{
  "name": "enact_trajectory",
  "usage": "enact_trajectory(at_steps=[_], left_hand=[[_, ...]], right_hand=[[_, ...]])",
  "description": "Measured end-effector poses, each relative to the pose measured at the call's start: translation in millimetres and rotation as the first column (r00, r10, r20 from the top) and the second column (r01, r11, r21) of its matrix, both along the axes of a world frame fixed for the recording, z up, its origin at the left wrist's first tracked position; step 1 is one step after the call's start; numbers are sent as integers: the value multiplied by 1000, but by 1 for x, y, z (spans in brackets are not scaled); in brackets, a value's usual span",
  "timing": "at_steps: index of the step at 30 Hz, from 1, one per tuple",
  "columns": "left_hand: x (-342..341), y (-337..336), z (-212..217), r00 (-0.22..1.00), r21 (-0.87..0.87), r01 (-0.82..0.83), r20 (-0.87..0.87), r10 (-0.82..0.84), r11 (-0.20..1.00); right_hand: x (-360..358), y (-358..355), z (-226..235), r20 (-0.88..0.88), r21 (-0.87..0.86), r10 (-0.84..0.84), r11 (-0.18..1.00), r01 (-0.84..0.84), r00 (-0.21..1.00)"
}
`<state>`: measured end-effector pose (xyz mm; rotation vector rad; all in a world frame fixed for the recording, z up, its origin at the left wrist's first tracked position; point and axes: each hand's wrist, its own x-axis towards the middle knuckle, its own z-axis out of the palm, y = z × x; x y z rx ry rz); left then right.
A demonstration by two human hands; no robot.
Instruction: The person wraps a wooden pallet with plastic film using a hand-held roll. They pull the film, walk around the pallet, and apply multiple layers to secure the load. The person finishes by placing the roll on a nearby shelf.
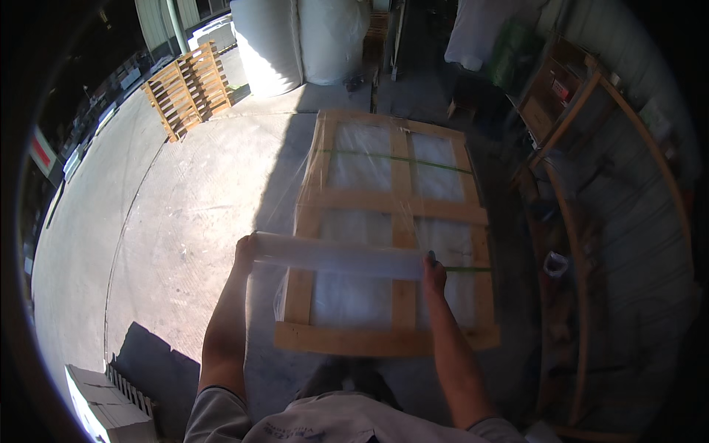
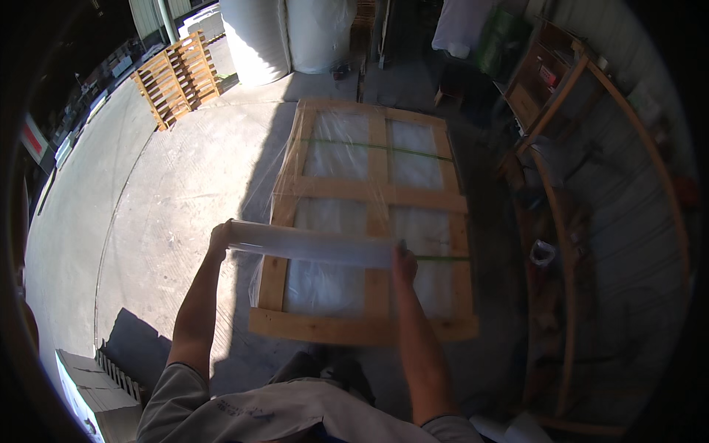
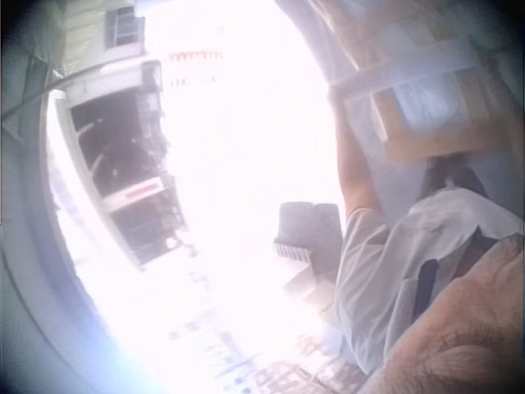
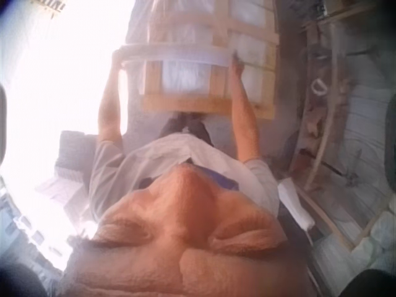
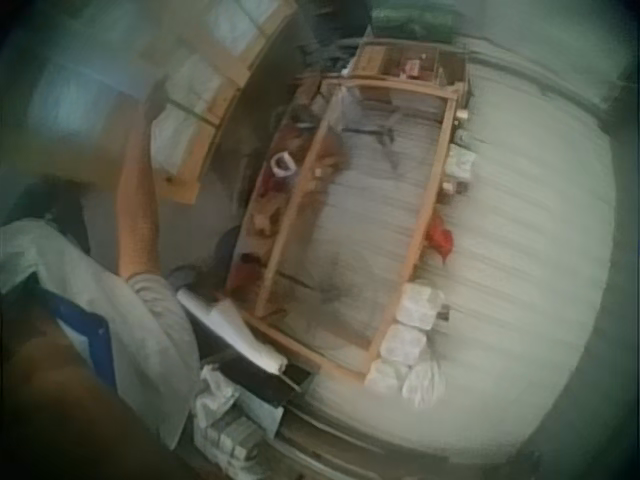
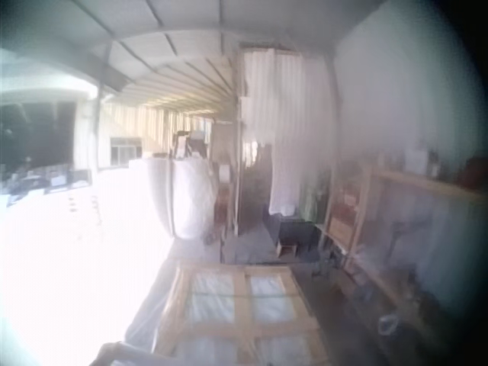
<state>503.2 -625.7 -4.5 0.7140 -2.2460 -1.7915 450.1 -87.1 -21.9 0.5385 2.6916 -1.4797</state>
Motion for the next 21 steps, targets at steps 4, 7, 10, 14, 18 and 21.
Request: enact_trajectory(at_steps=[4, 7, 10, 14, 18, 21], left_hand=[[13, 0, 62, 990, 21, -93, 112, 91, 995], [34, 0, 69, 986, -71, -113, 111, 121, 991], [71, -4, 52, 979, -205, -85, 167, 120, 975], [141, 9, 42, 950, -358, -56, 267, 159, 932], [215, 42, 45, 940, -324, -143, 251, 231, 935], [260, 68, 41, 918, -335, -158, 297, 263, 929]], right_hand=[[30, 3, 36, -57, -58, -67, 996, 64, 996], [61, -4, 34, -78, 75, -69, 994, 75, 995], [105, -1, 16, -4, 133, -66, 989, 66, 998], [171, 15, -8, 35, 264, 80, 961, -87, 996], [232, 27, -25, -86, 133, 51, 990, -39, 995], [274, 38, -23, -106, -23, -27, 999, 25, 994]])
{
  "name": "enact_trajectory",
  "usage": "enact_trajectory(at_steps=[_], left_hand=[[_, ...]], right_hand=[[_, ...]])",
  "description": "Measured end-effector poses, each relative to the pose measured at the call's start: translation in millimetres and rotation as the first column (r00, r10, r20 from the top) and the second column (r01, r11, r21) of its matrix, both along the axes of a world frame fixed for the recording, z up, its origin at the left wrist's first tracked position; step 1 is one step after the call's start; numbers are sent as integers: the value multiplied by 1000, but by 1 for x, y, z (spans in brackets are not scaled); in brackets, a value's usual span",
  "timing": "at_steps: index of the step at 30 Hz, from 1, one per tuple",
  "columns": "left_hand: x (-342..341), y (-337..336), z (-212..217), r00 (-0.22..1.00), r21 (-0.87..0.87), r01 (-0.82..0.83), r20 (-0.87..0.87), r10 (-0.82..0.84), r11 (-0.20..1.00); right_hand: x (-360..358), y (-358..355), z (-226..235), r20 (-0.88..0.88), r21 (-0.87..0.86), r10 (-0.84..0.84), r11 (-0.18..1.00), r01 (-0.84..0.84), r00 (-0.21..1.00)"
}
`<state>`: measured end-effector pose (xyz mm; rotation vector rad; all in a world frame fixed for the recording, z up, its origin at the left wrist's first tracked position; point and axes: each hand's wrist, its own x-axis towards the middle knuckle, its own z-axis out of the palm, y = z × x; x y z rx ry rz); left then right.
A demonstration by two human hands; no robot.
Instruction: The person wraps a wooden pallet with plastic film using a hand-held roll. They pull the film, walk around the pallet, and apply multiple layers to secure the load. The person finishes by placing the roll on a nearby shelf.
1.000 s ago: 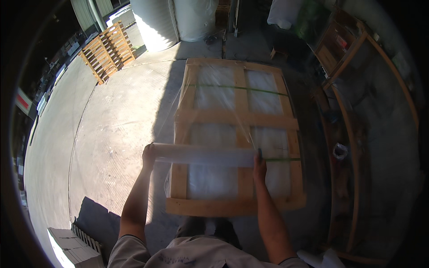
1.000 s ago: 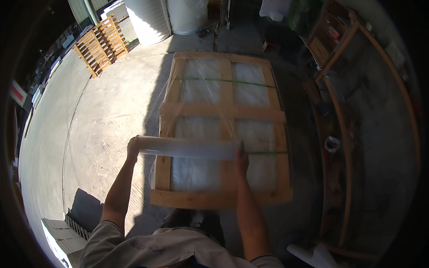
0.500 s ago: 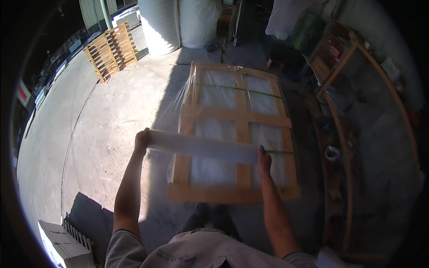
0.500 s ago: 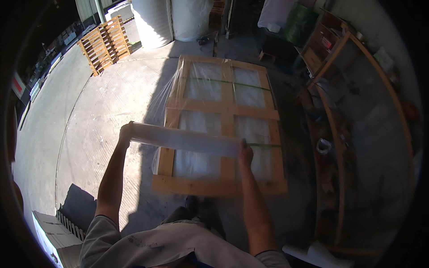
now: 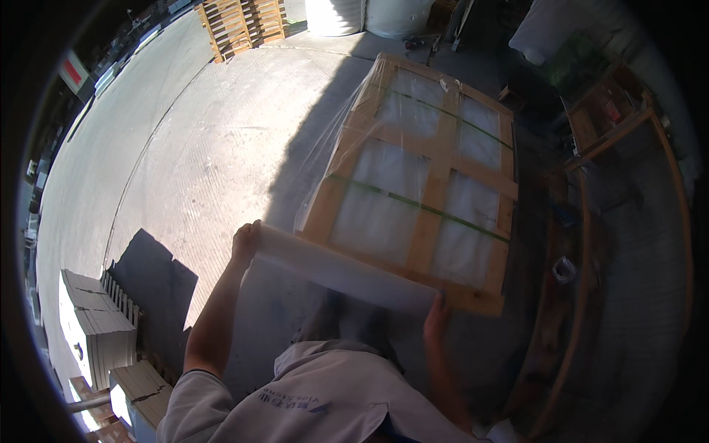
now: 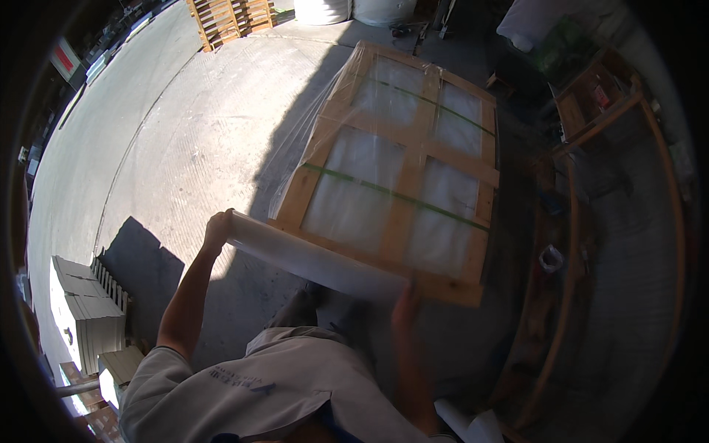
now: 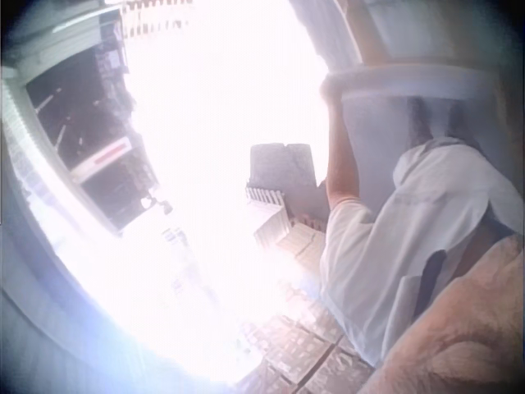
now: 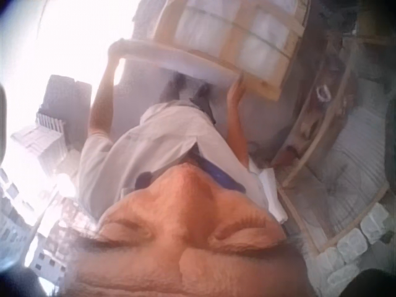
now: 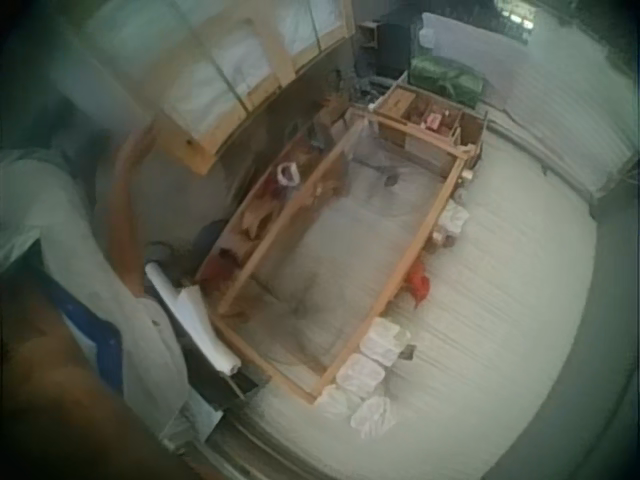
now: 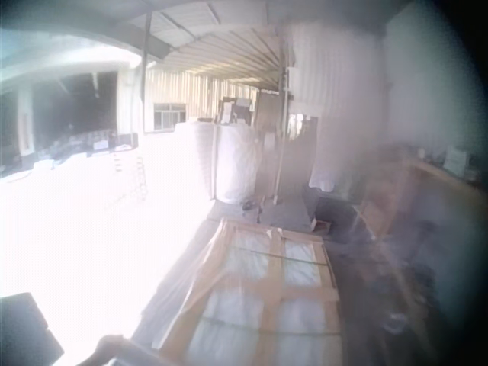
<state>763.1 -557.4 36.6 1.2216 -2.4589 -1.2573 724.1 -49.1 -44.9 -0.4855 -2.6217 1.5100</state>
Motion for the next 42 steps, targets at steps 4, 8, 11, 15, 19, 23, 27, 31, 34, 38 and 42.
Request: enact_trajectory(at_steps=[4, 8, 11, 15, 19, 23, 27, 31, 34, 38, 42], left_hand=[[63, 25, -34, 995, 42, 24, 97, -28, 999], [118, 45, -86, 983, 223, 40, 166, -79, 974], [137, 52, -133, 970, 330, 36, 215, -112, 943], [138, 43, -190, 944, 274, 134, 257, -207, 952], [130, 34, -257, 928, 297, 176, 267, -259, 939], [119, 24, -331, 907, 336, 203, 290, -307, 920], [94, 22, -381, 852, 252, 199, 433, -295, 947], [54, 18, -395, 797, 213, 209, 528, -292, 955], [33, 13, -398, 802, 185, 231, 519, -295, 955], [26, 9, -418, 818, 85, 280, 501, -284, 956], [36, 2, -446, 872, -107, 315, 424, -243, 943]], right_hand=[[66, 25, -7, 263, 224, 68, 966, -130, 962], [96, 53, -52, 736, 119, 99, 955, -273, 669], [118, 58, -98, 684, 96, 218, 919, -382, 696], [128, 43, -158, 540, 111, 156, 961, -254, 827], [105, 47, -222, 469, -183, 327, 945, -272, 820], [77, 48, -288, 733, -14, 301, 903, -428, 610], [53, 33, -319, 644, -224, 433, 895, -386, 630], [36, -16, -305, 902, 217, 198, 559, -800, 383], [31, -91, -278, 815, -154, 556, 478, -865, 163], [31, -227, -248, 208, -304, 965, 218, -927, 159], [4, -324, -242, 38, 108, 985, 161, -981, 166]])
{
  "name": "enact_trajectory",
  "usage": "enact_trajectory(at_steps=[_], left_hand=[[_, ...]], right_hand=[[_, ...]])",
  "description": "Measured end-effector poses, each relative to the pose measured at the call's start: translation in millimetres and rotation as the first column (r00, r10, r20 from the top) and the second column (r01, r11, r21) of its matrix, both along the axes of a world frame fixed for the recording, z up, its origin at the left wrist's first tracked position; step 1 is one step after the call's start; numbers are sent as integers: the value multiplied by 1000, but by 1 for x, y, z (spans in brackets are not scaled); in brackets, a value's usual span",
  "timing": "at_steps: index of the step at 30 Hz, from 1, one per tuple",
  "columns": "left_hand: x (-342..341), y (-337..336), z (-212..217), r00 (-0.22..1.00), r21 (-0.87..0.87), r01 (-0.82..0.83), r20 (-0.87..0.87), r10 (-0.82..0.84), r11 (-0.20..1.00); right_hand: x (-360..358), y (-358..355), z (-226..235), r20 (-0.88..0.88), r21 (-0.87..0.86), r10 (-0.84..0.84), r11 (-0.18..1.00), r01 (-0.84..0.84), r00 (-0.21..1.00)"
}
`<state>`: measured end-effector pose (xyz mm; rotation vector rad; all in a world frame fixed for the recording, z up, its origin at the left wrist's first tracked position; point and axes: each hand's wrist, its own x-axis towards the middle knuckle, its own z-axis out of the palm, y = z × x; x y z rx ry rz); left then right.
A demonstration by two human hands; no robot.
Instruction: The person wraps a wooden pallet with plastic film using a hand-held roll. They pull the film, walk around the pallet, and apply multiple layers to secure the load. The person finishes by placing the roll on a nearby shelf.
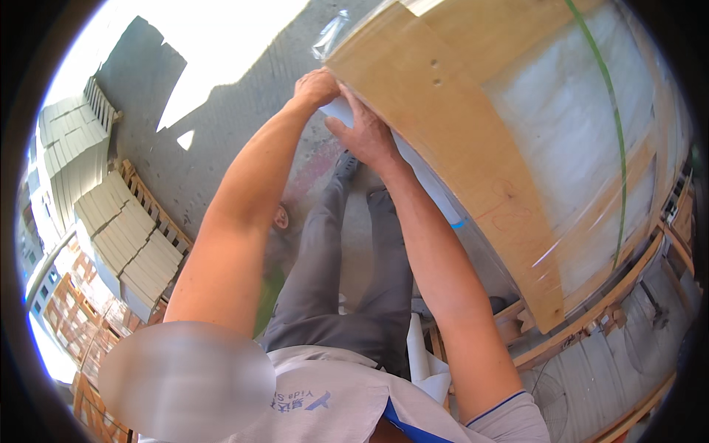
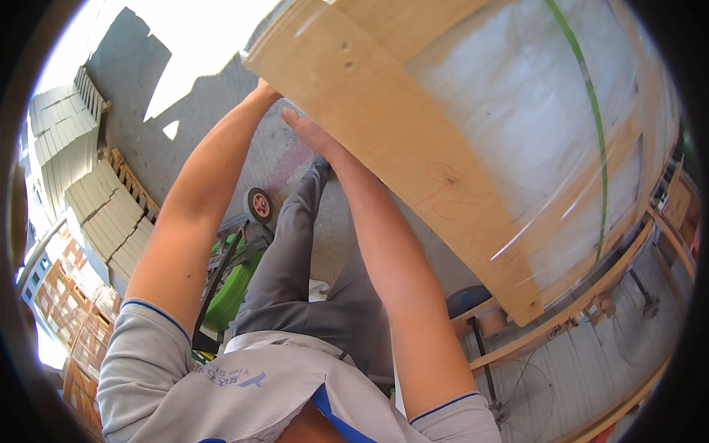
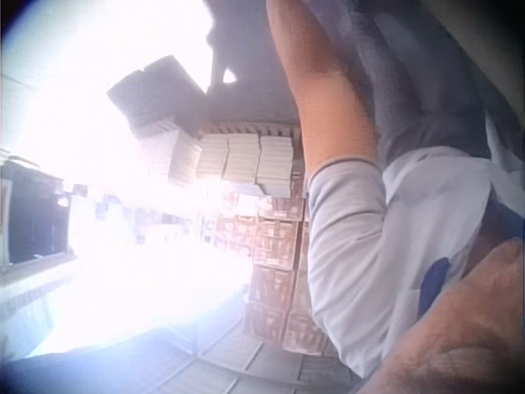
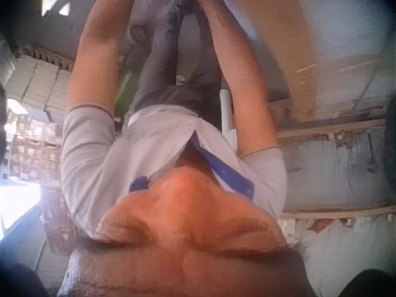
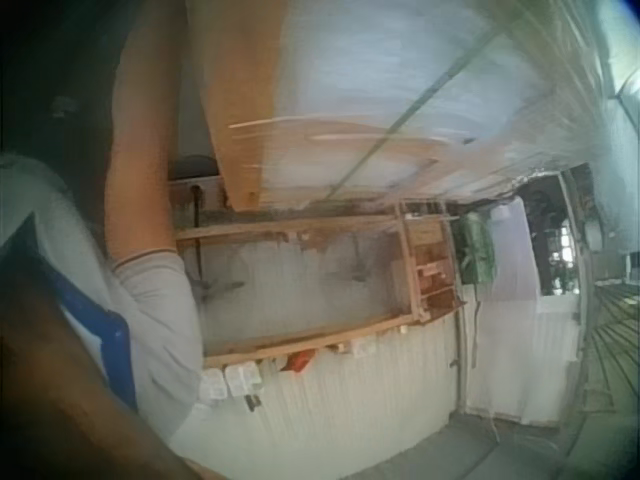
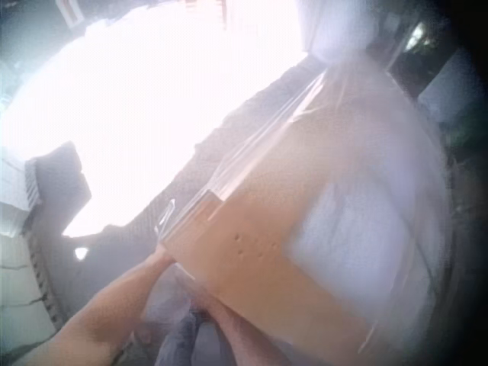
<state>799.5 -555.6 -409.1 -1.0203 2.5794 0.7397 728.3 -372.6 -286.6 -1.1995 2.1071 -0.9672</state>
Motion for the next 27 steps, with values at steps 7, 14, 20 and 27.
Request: enact_trajectory(at_steps=[7, 14, 20, 27], left_hand=[[-5, 1, -9, 989, -9, -148, -24, 148, 989], [2, 6, 10, 985, 24, -174, -13, 174, 984], [3, 8, 33, 983, 93, -181, 16, 180, 979], [-3, 24, 82, 972, 172, -232, 88, 219, 957]], right_hand=[[-37, 143, 27, 13, 239, -8, 971, 5, 1000], [-17, 380, -6, -230, 302, -354, 860, 412, 907], [0, 395, -80, 164, 479, -945, 327, 815, 283], [11, 369, -80, 484, 454, -875, 239, 858, -12]])
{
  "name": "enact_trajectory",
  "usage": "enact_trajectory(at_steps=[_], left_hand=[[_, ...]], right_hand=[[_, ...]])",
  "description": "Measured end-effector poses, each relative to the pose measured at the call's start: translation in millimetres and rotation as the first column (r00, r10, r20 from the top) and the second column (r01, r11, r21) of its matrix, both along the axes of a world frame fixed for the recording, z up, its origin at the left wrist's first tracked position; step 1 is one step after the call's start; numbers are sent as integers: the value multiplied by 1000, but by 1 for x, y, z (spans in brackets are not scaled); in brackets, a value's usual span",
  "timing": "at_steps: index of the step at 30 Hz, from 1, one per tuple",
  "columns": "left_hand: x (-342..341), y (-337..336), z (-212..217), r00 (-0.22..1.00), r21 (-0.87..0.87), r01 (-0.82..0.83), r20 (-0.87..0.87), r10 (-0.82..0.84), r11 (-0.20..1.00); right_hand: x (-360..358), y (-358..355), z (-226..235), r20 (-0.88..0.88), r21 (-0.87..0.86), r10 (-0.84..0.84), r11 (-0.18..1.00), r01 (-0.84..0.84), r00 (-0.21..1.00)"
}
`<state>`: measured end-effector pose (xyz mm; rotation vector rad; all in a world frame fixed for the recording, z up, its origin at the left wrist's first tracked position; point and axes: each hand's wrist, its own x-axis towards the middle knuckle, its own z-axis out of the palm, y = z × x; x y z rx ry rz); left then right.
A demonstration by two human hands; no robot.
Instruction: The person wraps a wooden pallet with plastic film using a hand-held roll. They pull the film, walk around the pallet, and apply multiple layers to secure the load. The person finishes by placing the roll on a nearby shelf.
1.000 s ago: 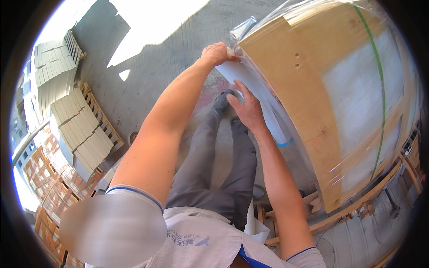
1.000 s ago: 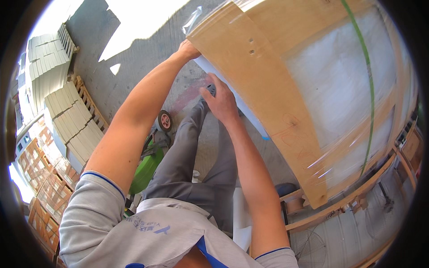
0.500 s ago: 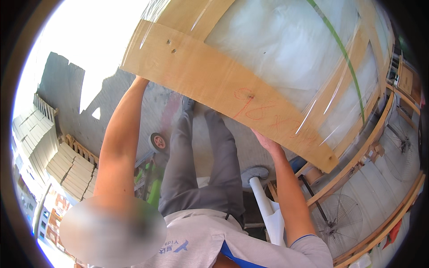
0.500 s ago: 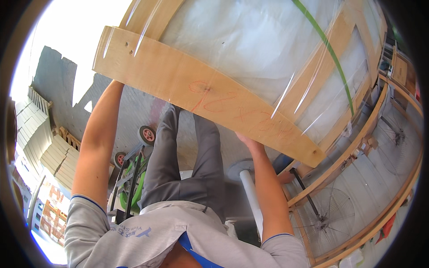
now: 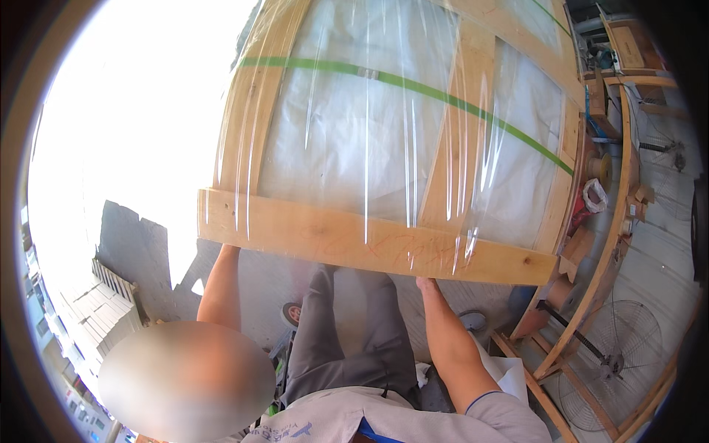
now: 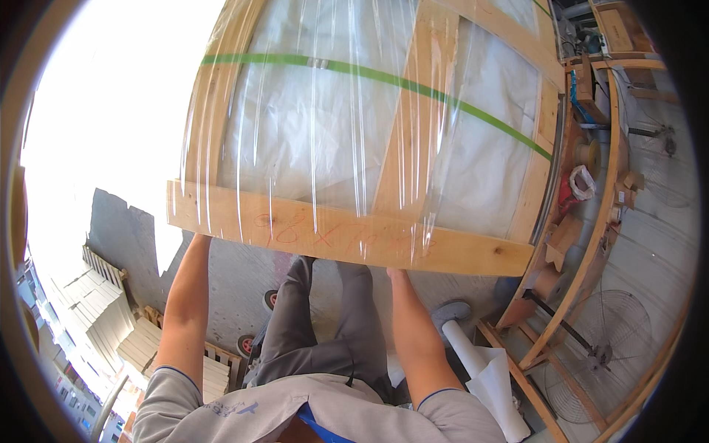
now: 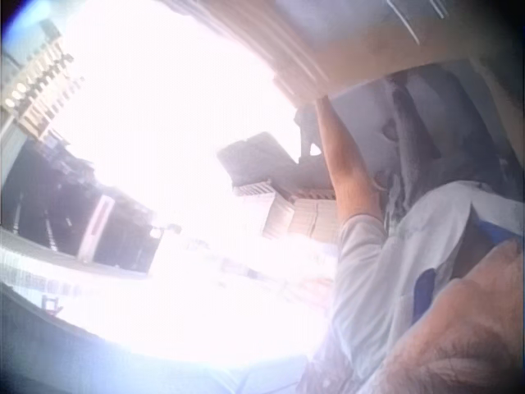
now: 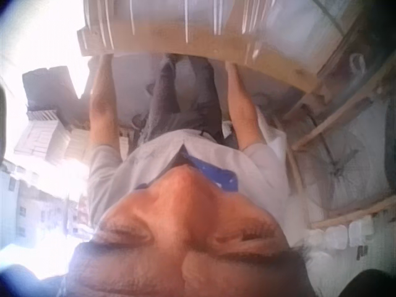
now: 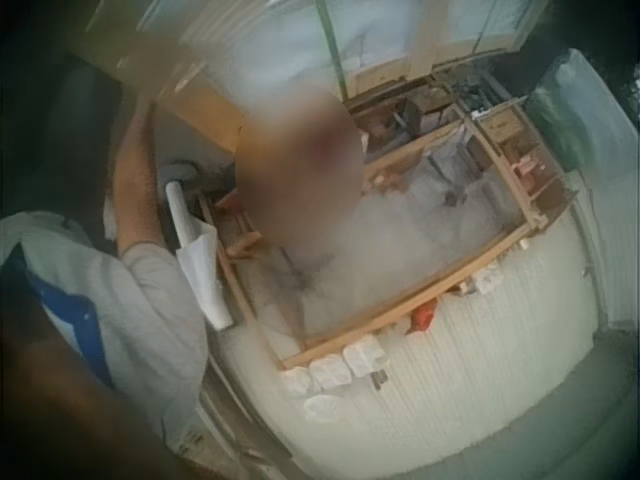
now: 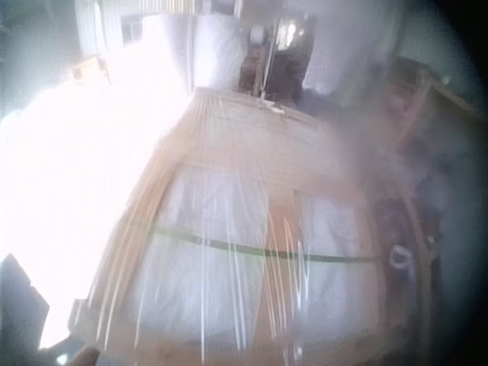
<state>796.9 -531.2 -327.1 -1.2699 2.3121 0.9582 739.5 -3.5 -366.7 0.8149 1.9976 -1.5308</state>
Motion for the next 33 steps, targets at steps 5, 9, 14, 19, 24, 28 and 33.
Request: enact_trajectory(at_steps=[5, 9, 14, 19, 24, 28, 33], left_hand=[[24, 9, 104, 991, 79, 45, 125, -54, 996], [23, 28, 222, 992, 69, -74, 106, 67, 995], [-10, 54, 334, 988, 85, -155, 14, 154, 984], [-58, 56, 375, 991, -40, 70, -114, -74, 997], [-100, 22, 351, 994, 71, 91, -68, -86, 993], [-131, -15, 317, 917, -21, 396, -39, -396, 918], [-217, -21, 307, 900, 109, 394, -247, -359, 913]], right_hand=[[52, 31, 81, 252, -32, 117, 993, -112, 961], [67, 43, 166, 178, 20, 113, 993, -118, 978], [50, 38, 249, -109, -26, -40, 999, 38, 993], [11, 32, 290, -270, 1, -54, 998, 57, 961], [-18, 26, 327, -216, 76, -94, 991, 113, 972], [-33, 31, 321, -225, 166, -96, 977, 135, 970], [-104, 46, 285, -126, 52, -281, 956, 289, 951]])
